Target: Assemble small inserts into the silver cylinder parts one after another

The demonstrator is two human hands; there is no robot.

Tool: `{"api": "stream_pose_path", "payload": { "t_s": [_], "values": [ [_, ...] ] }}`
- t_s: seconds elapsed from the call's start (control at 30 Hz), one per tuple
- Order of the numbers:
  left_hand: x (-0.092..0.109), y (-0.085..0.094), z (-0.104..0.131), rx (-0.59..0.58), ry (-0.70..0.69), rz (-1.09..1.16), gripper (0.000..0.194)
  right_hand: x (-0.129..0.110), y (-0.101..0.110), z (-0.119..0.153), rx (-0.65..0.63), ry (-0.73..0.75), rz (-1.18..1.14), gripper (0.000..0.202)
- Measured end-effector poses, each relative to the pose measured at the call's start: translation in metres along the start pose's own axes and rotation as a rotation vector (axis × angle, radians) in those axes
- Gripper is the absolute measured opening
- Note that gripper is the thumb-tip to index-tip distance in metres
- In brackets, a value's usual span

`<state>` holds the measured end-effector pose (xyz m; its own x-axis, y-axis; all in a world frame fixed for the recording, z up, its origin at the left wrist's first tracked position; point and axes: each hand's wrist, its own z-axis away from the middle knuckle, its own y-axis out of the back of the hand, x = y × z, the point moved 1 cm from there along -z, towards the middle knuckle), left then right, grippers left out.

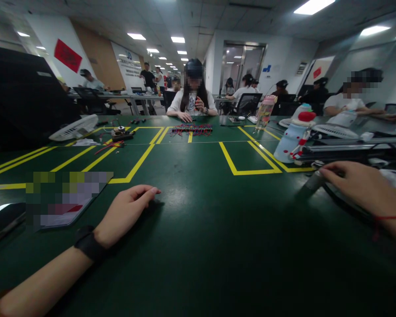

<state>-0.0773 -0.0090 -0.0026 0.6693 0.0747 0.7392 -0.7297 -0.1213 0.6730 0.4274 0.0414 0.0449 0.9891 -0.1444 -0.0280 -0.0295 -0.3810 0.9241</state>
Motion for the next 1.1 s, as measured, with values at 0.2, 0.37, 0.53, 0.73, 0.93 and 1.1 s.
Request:
{"api": "stream_pose_path", "payload": {
  "t_s": [0.2, 0.37, 0.53, 0.73, 0.93, 1.1],
  "values": [
    [-0.002, -0.001, 0.0, -0.003, -0.013, 0.008, 0.043, 0.023, -0.005, -0.004, -0.082, -0.149, 0.044, 0.04],
    [0.0, 0.0, 0.002, -0.013, -0.001, 0.019, 0.043, 0.018, -0.01, -0.005, -0.07, -0.136, 0.007, 0.039],
    [0.0, 0.0, 0.002, -0.028, 0.0, 0.014, 0.042, 0.025, -0.013, -0.008, -0.046, -0.201, -0.054, 0.044],
    [0.0, 0.001, 0.002, -0.032, -0.017, 0.024, 0.042, 0.025, -0.016, -0.005, -0.118, -0.317, -0.436, 0.042],
    [0.0, 0.002, 0.003, -0.037, -0.004, 0.02, 0.042, 0.015, -0.016, 0.003, -0.098, -0.443, -0.596, 0.044],
    [-0.004, 0.003, 0.002, -0.06, -0.013, 0.033, 0.041, 0.027, -0.023, 0.0, -0.089, -0.272, -0.505, 0.044]
  ]
}}
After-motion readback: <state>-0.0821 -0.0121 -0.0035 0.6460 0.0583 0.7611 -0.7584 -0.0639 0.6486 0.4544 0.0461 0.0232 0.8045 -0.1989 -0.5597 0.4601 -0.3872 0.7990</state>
